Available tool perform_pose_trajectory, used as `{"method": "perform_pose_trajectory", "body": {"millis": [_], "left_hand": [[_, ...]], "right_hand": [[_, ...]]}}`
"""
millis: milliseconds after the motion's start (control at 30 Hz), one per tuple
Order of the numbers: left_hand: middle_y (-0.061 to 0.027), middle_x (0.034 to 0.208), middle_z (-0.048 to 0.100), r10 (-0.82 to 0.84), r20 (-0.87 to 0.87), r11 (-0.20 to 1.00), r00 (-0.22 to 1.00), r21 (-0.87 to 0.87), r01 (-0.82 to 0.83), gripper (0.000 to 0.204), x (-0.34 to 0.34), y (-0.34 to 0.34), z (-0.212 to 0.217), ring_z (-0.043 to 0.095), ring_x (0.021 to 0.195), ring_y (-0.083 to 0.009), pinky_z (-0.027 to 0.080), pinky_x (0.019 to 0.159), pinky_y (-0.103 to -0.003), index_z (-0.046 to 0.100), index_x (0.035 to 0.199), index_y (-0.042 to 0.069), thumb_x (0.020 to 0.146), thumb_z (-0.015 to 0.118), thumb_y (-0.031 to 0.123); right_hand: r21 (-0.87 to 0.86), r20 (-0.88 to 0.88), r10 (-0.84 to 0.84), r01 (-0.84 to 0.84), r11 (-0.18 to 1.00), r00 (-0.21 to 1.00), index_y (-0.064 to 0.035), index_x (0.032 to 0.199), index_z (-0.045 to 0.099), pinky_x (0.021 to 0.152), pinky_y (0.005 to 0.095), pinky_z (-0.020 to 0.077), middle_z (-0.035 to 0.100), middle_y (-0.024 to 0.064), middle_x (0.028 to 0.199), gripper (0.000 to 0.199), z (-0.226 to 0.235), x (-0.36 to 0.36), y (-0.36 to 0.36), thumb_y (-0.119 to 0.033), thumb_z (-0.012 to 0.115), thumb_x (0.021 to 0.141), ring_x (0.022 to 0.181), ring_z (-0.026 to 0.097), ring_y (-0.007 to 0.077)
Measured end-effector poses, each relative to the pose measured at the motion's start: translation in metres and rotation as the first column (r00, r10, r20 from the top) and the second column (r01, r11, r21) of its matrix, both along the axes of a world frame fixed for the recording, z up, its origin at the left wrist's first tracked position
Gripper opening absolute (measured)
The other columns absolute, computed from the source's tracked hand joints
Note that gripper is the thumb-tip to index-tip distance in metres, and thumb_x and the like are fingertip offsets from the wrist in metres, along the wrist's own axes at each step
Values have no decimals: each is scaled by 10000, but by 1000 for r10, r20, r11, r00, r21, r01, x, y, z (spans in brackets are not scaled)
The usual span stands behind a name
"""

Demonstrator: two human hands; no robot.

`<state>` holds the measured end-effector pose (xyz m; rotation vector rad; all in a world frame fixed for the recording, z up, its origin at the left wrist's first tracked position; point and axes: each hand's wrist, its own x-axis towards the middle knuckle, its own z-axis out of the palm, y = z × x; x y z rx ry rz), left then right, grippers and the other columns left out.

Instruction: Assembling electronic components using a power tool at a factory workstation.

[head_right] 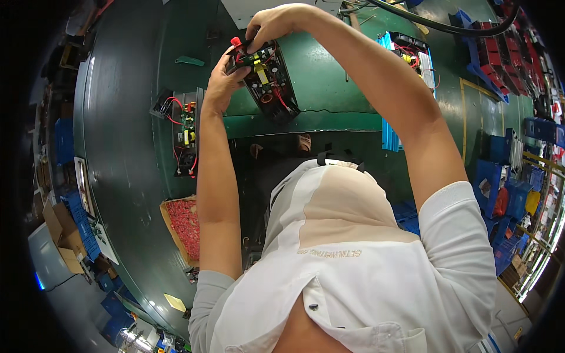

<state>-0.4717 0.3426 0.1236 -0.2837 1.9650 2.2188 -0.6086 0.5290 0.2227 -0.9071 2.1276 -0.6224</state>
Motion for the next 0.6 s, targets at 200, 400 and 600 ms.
{"method": "perform_pose_trajectory", "body": {"millis": [200, 400, 600], "left_hand": [[-95, 1407, 513, 108, -118, 993, 987, 53, -103, 792, 8, 16, 0, 556, 1256, -238, 531, 934, -351, 390, 1513, 96, 833, 792, 44], [-106, 1369, 509, 233, -316, 971, 920, 22, -238, 521, 22, 28, -19, 527, 1292, -287, 468, 1059, -394, 469, 1314, 81, 878, 747, 12], [-98, 1354, 507, 228, -402, 966, 887, -20, -257, 508, 17, 34, -20, 493, 1325, -282, 463, 1067, -395, 465, 1345, 84, 900, 682, -30]], "right_hand": [[-219, -116, 14, -40, 975, 993, -59, 1243, 702, 937, 335, 486, 720, 113, 1090, 480, -24, 12, 12, -391, 757, 901, 1054, 645, 199], [-203, -146, -167, 136, 970, 975, -17, 1220, 706, 897, 338, 505, 711, 137, 1120, 571, -14, 20, 10, -459, 775, 866, 1031, 637, 221], [-51, 163, -154, 164, 985, 975, 26, 1153, 722, 758, 347, 497, 688, 84, 969, 564, 9, -10, 8, -454, 761, 859, 857, 591, 193]]}}
